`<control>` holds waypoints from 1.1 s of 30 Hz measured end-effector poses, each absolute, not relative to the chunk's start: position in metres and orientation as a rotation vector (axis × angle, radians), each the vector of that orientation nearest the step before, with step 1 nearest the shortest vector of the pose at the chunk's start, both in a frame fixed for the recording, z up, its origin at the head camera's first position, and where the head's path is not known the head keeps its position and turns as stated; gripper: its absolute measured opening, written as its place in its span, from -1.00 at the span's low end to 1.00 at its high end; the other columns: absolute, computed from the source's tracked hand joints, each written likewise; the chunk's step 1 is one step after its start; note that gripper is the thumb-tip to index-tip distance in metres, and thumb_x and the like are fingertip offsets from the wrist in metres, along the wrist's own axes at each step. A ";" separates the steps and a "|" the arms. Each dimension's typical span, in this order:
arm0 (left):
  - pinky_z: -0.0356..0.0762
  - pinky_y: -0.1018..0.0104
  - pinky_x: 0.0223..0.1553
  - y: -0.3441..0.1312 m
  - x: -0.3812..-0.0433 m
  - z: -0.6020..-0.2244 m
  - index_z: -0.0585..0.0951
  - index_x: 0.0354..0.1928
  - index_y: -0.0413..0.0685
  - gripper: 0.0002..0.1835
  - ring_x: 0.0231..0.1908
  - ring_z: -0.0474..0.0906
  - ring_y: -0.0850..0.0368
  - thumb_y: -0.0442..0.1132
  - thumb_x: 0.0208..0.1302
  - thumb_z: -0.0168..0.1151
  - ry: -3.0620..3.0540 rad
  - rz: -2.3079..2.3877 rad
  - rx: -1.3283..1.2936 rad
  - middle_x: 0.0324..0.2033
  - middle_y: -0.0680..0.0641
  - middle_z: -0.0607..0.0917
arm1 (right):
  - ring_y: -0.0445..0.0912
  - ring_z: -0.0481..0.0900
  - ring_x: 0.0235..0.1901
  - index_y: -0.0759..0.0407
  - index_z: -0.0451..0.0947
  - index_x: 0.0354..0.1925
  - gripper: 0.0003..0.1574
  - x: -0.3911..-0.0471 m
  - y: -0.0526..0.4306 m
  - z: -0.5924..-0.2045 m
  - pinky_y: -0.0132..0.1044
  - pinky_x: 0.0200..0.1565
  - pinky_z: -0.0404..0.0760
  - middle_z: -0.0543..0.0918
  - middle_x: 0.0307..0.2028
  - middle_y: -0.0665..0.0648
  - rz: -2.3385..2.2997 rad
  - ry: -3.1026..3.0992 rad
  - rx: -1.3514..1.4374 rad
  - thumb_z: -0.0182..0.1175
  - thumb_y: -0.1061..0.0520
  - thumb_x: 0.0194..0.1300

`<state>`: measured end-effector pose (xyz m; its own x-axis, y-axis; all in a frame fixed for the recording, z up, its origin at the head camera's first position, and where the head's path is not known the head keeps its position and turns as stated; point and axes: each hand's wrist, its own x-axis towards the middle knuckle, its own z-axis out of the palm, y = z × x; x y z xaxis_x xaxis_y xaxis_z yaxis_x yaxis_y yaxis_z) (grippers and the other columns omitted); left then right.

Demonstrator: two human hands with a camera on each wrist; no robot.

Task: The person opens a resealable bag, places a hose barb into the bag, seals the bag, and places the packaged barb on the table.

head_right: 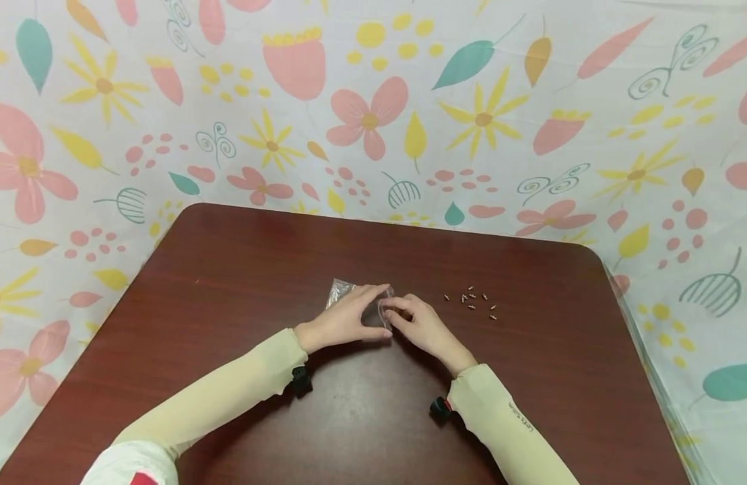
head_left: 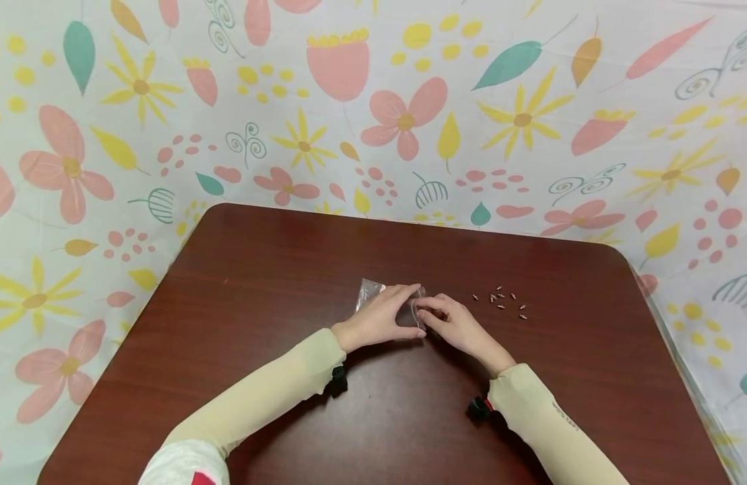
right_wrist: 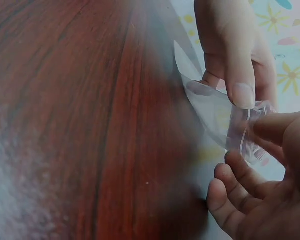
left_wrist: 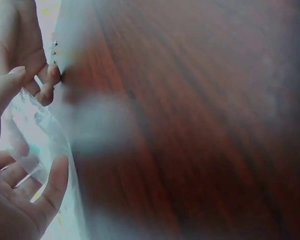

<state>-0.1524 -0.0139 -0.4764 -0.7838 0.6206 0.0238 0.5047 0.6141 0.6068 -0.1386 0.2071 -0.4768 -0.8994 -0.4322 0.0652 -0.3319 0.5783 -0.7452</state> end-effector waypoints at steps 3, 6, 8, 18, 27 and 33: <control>0.40 0.04 0.38 -0.014 -0.151 -0.477 0.24 0.61 0.01 -0.04 0.45 0.34 0.00 0.26 0.31 0.38 2.659 0.897 0.934 0.45 -0.07 0.43 | 0.00 0.57 -0.13 0.26 0.67 0.20 -0.64 -0.136 0.206 -0.479 -0.14 -0.11 0.54 0.65 -0.05 0.21 -1.246 2.706 -0.689 0.19 0.29 0.50; 0.39 0.07 0.39 -0.013 -0.152 -0.477 0.28 0.59 0.00 -0.07 0.43 0.37 0.00 0.23 0.32 0.40 2.665 0.897 0.949 0.43 -0.07 0.46 | 0.10 0.60 -0.01 0.28 0.66 0.21 -0.61 -0.135 0.206 -0.479 -0.07 -0.03 0.56 0.63 0.03 0.26 -1.271 2.718 -0.724 0.16 0.35 0.49; 0.39 0.09 0.39 -0.013 -0.152 -0.477 0.32 0.56 -0.03 -0.10 0.41 0.39 0.00 0.21 0.33 0.40 2.671 0.895 0.955 0.41 -0.08 0.48 | 0.16 0.61 0.04 0.28 0.66 0.21 -0.60 -0.134 0.207 -0.480 -0.04 0.00 0.57 0.63 0.06 0.28 -1.293 2.712 -0.749 0.16 0.37 0.48; 0.42 0.08 0.35 -0.014 -0.152 -0.480 0.45 0.45 0.00 -0.28 0.35 0.45 0.02 0.13 0.37 0.39 2.648 1.040 0.907 0.34 -0.04 0.55 | 0.04 0.63 -0.06 0.14 0.67 0.23 -0.60 -0.131 0.212 -0.477 -0.23 -0.13 0.58 0.63 0.15 0.25 -1.379 2.667 -0.733 0.16 0.32 0.52; 0.40 0.08 0.37 -0.014 -0.154 -0.480 0.27 0.58 -0.14 -0.05 0.38 0.41 -0.03 0.07 0.29 0.49 2.608 1.008 0.927 0.41 -0.13 0.47 | 0.06 0.63 -0.01 0.16 0.65 0.26 -0.59 -0.131 0.211 -0.477 -0.21 -0.07 0.58 0.63 0.16 0.24 -1.388 2.663 -0.716 0.16 0.30 0.53; 0.41 0.10 0.36 -0.014 -0.154 -0.479 0.35 0.52 -0.07 -0.11 0.36 0.43 0.01 0.15 0.27 0.48 2.599 1.046 0.903 0.37 -0.07 0.51 | 0.06 0.63 -0.03 0.17 0.66 0.25 -0.59 -0.130 0.211 -0.476 -0.22 -0.10 0.56 0.63 0.13 0.24 -1.380 2.664 -0.719 0.17 0.32 0.51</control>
